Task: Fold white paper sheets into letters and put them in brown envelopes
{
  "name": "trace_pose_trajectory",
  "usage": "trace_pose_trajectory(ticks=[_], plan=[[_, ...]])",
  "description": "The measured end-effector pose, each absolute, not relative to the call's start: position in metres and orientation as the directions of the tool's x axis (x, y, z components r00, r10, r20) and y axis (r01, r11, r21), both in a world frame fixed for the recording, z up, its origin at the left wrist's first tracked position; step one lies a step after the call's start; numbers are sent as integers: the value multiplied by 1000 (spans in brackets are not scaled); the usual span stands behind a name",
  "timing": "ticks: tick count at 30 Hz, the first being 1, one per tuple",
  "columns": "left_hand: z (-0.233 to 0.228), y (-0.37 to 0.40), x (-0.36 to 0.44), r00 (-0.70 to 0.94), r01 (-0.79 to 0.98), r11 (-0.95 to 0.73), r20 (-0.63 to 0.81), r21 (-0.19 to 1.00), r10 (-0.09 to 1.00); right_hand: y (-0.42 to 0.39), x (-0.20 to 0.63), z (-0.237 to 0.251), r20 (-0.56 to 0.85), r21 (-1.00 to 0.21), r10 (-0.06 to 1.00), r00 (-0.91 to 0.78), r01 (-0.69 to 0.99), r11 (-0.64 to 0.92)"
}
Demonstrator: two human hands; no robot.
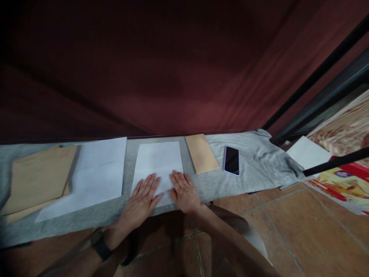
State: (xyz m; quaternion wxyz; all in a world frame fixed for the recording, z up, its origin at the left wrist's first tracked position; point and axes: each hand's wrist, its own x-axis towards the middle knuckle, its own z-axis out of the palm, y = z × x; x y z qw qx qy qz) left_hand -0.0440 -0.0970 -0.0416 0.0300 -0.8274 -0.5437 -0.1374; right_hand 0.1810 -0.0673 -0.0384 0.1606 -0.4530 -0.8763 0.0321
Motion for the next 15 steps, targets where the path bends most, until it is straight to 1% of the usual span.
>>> trace_pose_trajectory(ticks=[4,10,13,15], plan=[[-38,-102,-62,402,898,-431,225,93,887,-65,194,-37,226,-190,821,-525,803,565],[-34,-107,-87,533,827,-554,179,96,827,-62,211,-36,185,-209,820,-541,794,571],[-30,-109,-92,563,809,-580,157,96,812,-62,221,-28,144,-248,798,-585,760,601],[-28,-110,-93,568,807,-582,133,104,812,-61,227,-21,105,-282,760,-642,713,641]])
